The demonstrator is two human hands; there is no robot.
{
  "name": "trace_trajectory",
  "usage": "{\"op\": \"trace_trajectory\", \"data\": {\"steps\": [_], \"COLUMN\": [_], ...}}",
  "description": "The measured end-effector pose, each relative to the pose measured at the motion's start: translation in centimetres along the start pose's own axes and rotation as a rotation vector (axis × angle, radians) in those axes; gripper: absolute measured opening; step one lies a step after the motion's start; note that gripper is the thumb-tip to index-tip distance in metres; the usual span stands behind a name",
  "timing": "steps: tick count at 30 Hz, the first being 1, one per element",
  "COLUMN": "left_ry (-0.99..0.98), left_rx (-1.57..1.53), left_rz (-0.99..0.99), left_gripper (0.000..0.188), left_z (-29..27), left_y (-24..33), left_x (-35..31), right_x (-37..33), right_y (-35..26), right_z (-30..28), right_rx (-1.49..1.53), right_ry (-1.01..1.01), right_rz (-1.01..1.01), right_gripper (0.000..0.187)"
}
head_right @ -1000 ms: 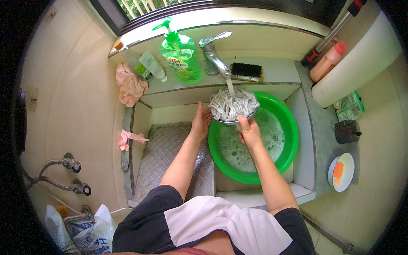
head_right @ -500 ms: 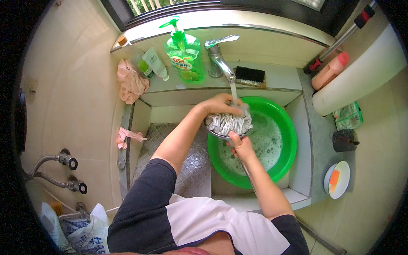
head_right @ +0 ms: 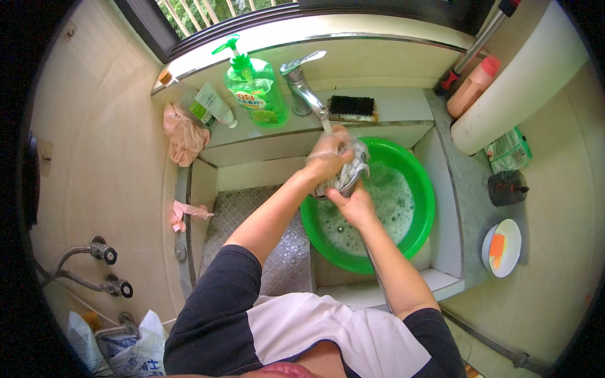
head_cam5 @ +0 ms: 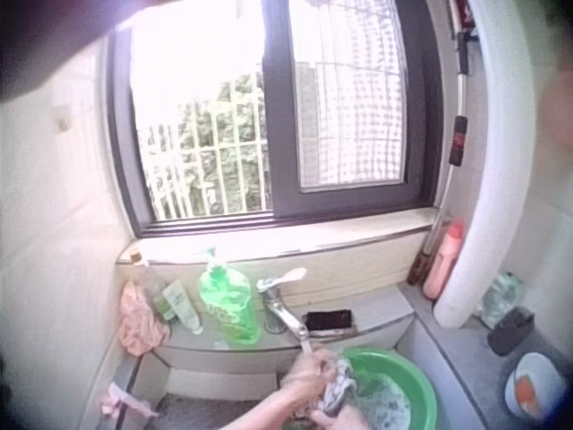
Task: The person cleans a mop head in a green basin by adding detergent from a bottle, scrubbing the mop by hand against a textured surface, and rinsing it under a faucet.
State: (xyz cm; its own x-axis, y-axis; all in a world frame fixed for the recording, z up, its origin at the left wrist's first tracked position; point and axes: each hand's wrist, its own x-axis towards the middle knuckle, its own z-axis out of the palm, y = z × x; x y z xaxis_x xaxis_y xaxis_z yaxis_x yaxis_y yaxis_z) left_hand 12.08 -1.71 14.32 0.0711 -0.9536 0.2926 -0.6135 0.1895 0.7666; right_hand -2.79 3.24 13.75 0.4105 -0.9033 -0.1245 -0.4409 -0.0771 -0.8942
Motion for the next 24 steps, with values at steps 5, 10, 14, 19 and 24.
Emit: {"op": "trace_trajectory", "data": {"steps": [5,10,14,19,24], "left_ry": [-0.168,-0.152,-0.001,-0.134,-0.093], "left_rx": [-0.200,0.208,0.102,0.089,-0.250], "left_rz": [0.043,0.075,-0.159,-0.164,-0.113], "left_gripper": [0.034,0.035,0.027,0.032,0.017], "left_z": [-0.1,-1.5,0.6,0.5,-3.9], "left_y": [0.1,4.2,1.1,-2.9,1.0], "left_x": [-2.1,-2.9,-0.9,-0.1,-1.9], "right_x": [0.2,-0.2,0.0,-0.1,0.4], "right_y": [1.1,0.3,1.7,1.5,1.6], "right_z": [0.1,0.9,0.5,0.8,-0.8], "right_rx": [-0.128,-0.220,-0.170,0.054,0.328], "right_ry": [-0.095,-0.155,-0.054,-0.012,-0.032], "right_rz": [0.049,0.056,0.049,0.003,0.187], "right_gripper": [0.079,0.072,0.070,0.064,0.062]}}
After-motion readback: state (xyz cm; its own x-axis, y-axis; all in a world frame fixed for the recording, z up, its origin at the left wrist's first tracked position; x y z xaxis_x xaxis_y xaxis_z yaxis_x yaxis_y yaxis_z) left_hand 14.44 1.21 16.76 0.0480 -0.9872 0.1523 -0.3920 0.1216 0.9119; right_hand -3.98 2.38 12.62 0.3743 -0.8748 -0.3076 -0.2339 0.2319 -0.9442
